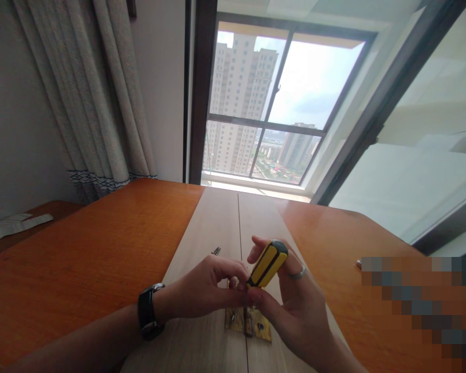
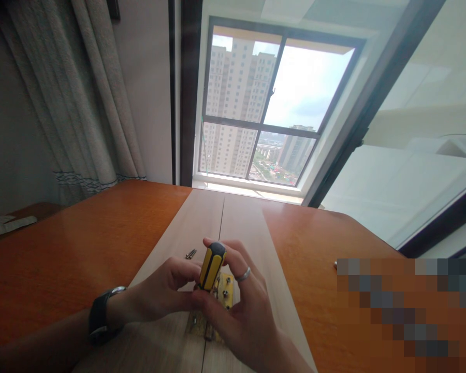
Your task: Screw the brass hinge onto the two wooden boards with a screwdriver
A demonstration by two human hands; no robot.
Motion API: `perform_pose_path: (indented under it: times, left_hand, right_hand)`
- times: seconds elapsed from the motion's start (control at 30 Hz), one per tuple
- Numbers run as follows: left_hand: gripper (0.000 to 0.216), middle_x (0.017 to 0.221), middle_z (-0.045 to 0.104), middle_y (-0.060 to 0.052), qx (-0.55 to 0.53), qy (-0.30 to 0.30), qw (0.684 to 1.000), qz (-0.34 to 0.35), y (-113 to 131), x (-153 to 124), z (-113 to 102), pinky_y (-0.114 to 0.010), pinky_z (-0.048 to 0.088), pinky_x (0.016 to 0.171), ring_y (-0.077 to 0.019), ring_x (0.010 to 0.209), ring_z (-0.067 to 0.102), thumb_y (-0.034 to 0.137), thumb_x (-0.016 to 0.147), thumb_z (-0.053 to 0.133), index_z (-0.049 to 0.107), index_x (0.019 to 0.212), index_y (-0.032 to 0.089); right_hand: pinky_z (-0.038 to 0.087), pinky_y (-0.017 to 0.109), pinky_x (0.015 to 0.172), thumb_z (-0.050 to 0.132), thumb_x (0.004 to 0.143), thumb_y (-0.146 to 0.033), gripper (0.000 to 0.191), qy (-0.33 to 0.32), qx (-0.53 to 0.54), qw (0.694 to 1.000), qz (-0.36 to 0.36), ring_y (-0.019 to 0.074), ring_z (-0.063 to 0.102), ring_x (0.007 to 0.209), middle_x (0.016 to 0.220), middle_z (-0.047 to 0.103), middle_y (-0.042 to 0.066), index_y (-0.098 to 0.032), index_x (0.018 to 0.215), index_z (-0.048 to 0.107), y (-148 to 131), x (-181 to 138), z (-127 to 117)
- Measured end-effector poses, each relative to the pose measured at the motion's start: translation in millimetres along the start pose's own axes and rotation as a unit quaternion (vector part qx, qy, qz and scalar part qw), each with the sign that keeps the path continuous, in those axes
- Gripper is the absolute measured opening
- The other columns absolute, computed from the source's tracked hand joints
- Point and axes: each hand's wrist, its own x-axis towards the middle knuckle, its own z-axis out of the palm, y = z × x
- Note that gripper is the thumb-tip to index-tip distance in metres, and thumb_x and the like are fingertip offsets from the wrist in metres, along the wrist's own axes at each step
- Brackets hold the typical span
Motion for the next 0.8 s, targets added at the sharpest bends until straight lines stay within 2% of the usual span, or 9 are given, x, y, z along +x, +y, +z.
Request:
perform_pose_path:
  times: [0.1,0.27,0.37,0.47,0.53,0.57,0.7,0.8]
  left_hand:
    - [0.045,0.089,0.070,-0.008,0.002,0.010,1.000,-0.005,0,0,1,-0.032,0.051,0.082,-0.0218,0.086,0.063,0.056,0.083,0.075,0.074,0.093,0.012]
    - [0.048,0.091,0.070,-0.008,-0.002,-0.008,1.000,-0.004,3,-1,-2,-0.031,0.050,0.080,-0.0206,0.085,0.062,0.057,0.089,0.068,0.073,0.101,0.012]
    - [0.044,0.094,0.069,-0.008,-0.042,-0.025,0.999,0.000,3,-2,-3,-0.030,0.050,0.079,-0.0199,0.085,0.062,0.053,0.094,0.063,0.071,0.109,0.012]
    - [0.033,0.103,0.068,-0.010,-0.064,-0.037,0.997,-0.002,4,-2,-3,-0.031,0.050,0.082,-0.0200,0.089,0.064,0.043,0.098,0.060,0.071,0.103,0.013]
    - [0.029,0.105,0.069,-0.012,-0.017,-0.051,0.998,0.017,8,-1,-5,-0.031,0.052,0.082,-0.0203,0.089,0.066,0.038,0.099,0.057,0.070,0.096,0.013]
    - [0.027,0.105,0.069,-0.012,0.028,-0.059,0.997,0.039,10,-1,-8,-0.032,0.052,0.082,-0.0207,0.090,0.066,0.036,0.099,0.056,0.070,0.094,0.013]
    - [0.022,0.104,0.070,-0.012,0.245,-0.082,0.957,0.134,13,1,-18,-0.038,0.050,0.095,-0.0236,0.098,0.064,0.035,0.097,0.060,0.069,0.090,0.017]
    - [0.029,0.094,0.071,-0.009,0.316,-0.121,0.927,0.161,7,2,-20,-0.037,0.049,0.095,-0.0225,0.092,0.063,0.047,0.091,0.069,0.065,0.082,0.019]
  right_hand:
    - [0.060,0.043,0.086,0.072,0.088,-0.024,0.055,0.009,0.008,1.000,0.018,0.0258,0.071,0.093,0.113,0.071,0.011,-0.027,0.141,0.055,4,-3,1]
    - [0.059,0.046,0.091,0.069,0.091,-0.022,0.063,0.031,0.022,0.999,0.039,0.0282,0.072,0.102,0.114,0.074,0.010,-0.031,0.149,0.047,4,-4,3]
    - [0.060,0.045,0.087,0.063,0.095,-0.023,0.059,0.020,0.032,0.998,0.047,0.0285,0.072,0.104,0.115,0.074,0.011,-0.029,0.151,0.045,-2,-3,2]
    - [0.062,0.039,0.075,0.054,0.100,-0.025,0.056,-0.007,0.055,0.996,0.067,0.0269,0.072,0.099,0.121,0.071,0.013,-0.028,0.154,0.039,-7,-1,2]
    - [0.061,0.035,0.069,0.048,0.102,-0.027,0.054,-0.023,0.072,0.993,0.085,0.0248,0.072,0.095,0.124,0.070,0.013,-0.029,0.155,0.036,-8,-1,1]
    - [0.061,0.035,0.071,0.046,0.103,-0.028,0.053,-0.026,0.073,0.993,0.092,0.0247,0.072,0.096,0.126,0.069,0.013,-0.029,0.155,0.035,-7,-2,1]
    - [0.053,0.044,0.098,0.048,0.102,-0.031,0.051,-0.017,0.044,0.993,0.104,0.0272,0.065,0.115,0.133,0.064,0.011,-0.029,0.153,0.040,-3,-5,-1]
    - [0.050,0.044,0.101,0.046,0.103,-0.032,0.051,-0.026,0.050,0.993,0.102,0.0263,0.064,0.112,0.129,0.065,0.011,-0.029,0.154,0.038,-1,-5,-1]
